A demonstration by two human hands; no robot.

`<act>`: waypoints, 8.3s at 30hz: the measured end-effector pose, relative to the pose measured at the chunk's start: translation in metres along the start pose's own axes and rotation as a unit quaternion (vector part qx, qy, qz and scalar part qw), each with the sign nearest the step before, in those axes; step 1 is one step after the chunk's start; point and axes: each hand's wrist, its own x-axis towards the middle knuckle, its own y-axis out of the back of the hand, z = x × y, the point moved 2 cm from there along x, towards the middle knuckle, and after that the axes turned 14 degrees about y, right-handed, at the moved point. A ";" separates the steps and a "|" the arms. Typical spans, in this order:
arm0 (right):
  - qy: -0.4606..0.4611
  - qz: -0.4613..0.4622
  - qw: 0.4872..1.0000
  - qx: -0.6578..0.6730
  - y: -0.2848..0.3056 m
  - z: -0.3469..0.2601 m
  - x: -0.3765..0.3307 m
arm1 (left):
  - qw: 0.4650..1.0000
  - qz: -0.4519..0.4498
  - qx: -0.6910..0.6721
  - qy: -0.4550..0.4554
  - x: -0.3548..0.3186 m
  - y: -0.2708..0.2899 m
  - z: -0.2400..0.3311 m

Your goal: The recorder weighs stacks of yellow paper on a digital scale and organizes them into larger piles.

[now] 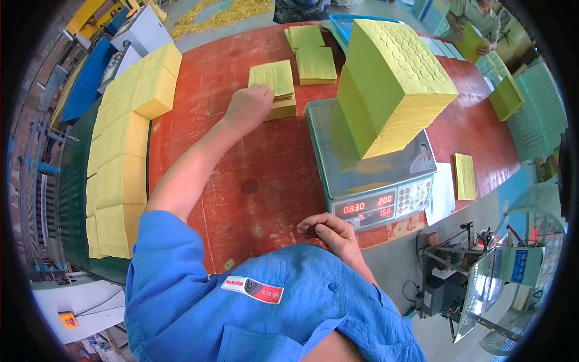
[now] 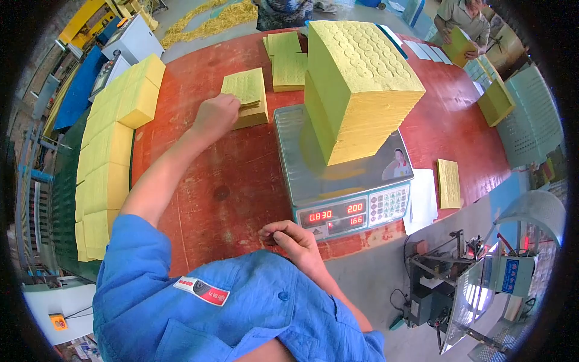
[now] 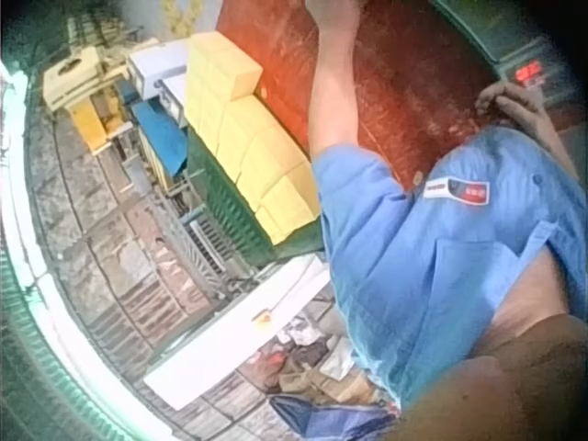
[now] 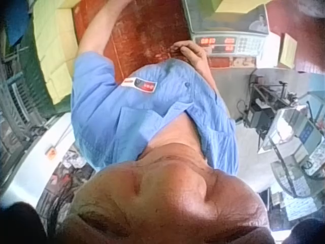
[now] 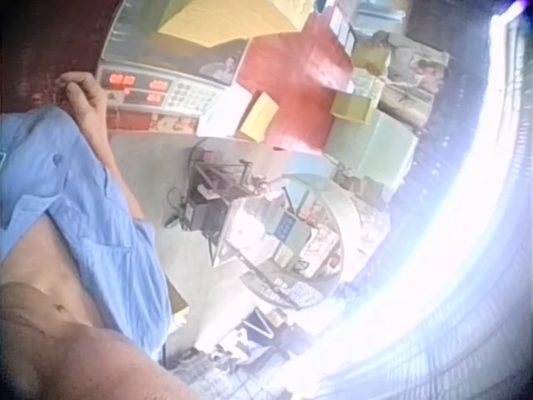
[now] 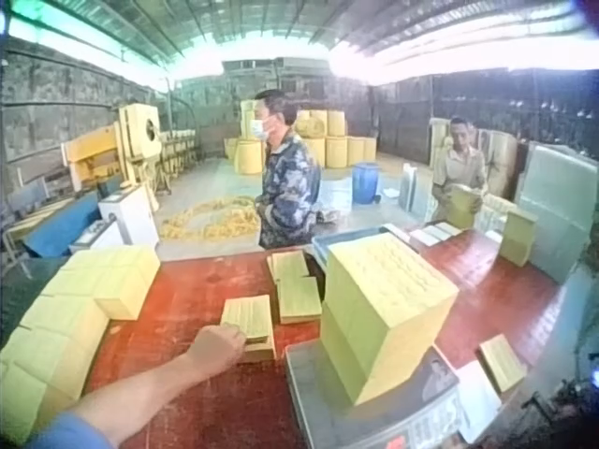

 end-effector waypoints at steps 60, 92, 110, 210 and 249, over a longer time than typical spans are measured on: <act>0.157 -0.123 0.803 -0.562 -0.020 -0.007 -0.013 | 0.659 -0.095 -0.579 0.470 -0.284 0.078 0.139; 0.292 -0.006 0.862 -0.414 -0.001 -0.233 0.073 | 0.692 -0.035 -0.613 0.380 -0.034 0.204 0.200; 0.227 -0.026 0.926 -0.301 0.106 -0.311 0.186 | 0.641 -0.158 -0.616 0.431 0.123 0.144 0.163; 0.081 0.104 0.983 -0.127 0.147 -0.121 -0.075 | 0.952 -0.036 -0.120 0.278 -0.019 0.007 0.068; -0.131 -0.031 0.976 0.173 -0.011 0.034 0.024 | 0.984 -0.016 -0.164 0.065 -0.191 0.134 0.158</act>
